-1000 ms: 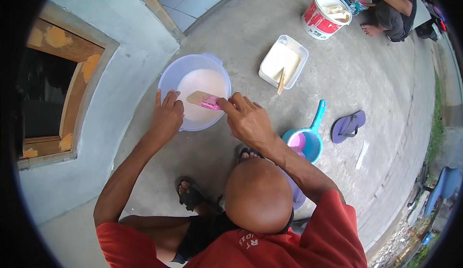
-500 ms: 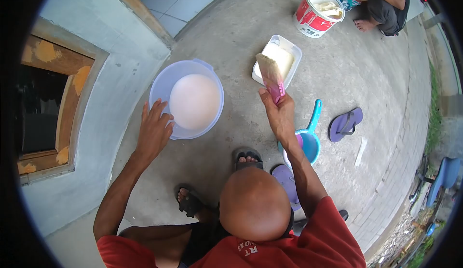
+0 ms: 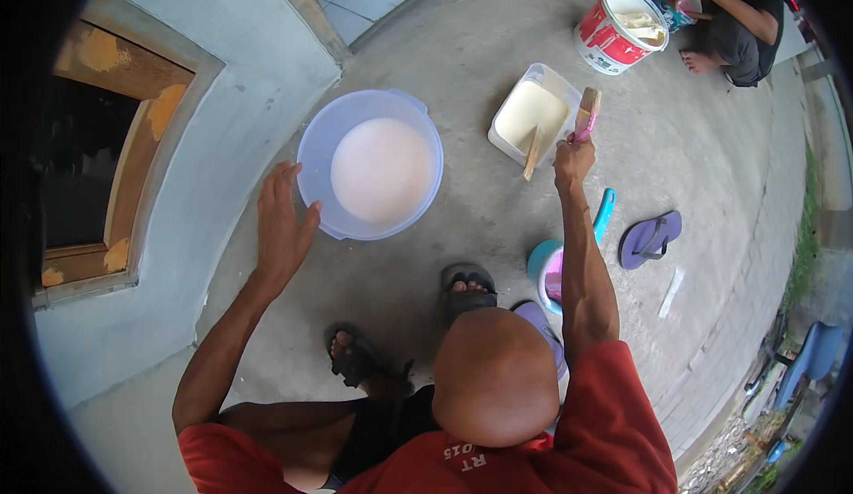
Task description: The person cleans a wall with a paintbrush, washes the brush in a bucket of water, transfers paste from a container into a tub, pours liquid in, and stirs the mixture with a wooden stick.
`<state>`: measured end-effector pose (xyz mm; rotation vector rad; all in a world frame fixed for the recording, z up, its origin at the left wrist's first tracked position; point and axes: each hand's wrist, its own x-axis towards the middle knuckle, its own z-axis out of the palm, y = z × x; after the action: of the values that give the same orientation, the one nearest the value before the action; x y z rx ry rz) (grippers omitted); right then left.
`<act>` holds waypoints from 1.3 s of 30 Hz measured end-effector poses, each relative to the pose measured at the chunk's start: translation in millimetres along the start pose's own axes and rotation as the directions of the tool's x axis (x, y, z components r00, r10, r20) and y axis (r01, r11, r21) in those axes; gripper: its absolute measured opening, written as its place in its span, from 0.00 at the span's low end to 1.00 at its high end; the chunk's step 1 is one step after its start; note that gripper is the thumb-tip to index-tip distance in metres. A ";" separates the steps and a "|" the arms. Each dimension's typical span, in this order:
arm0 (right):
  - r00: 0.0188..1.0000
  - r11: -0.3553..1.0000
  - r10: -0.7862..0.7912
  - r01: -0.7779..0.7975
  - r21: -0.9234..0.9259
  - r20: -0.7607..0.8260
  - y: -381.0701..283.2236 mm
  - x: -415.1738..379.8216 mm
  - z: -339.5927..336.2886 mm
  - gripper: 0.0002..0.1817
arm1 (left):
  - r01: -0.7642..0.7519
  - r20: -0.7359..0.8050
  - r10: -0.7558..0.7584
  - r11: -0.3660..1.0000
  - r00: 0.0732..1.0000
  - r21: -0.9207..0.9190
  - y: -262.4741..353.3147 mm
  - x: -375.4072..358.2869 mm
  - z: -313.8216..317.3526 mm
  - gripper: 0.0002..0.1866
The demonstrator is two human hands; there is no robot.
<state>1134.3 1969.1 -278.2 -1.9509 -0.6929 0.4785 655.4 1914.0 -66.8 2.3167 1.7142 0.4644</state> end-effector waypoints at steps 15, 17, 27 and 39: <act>0.947 0.997 0.072 -0.067 -0.026 0.313 -29.7 -106.5 -19.0 0.16 | 0.560 0.234 -0.535 0.599 0.812 -0.572 -11.5 -9.3 16.1 0.30; 0.959 0.979 -0.102 0.144 -0.142 0.266 -31.9 -112.0 -24.4 0.14 | 0.592 0.297 -0.545 0.515 0.784 -0.620 -12.6 -10.3 17.1 0.27; 0.842 0.974 -0.098 -0.027 0.224 0.530 -192.3 -175.9 -28.9 0.11 | 0.657 0.439 -0.535 0.330 0.722 -0.678 -22.1 9.6 20.3 0.23; 0.367 0.980 -0.186 0.129 0.149 0.911 -239.0 -92.8 100.6 0.22 | 0.728 0.603 -0.484 0.111 0.634 -0.676 -16.2 7.0 17.7 0.19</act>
<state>940.7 2063.1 -106.4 -1.3751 -1.5433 1.5204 649.6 1925.6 -88.2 0.6891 1.5084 0.6530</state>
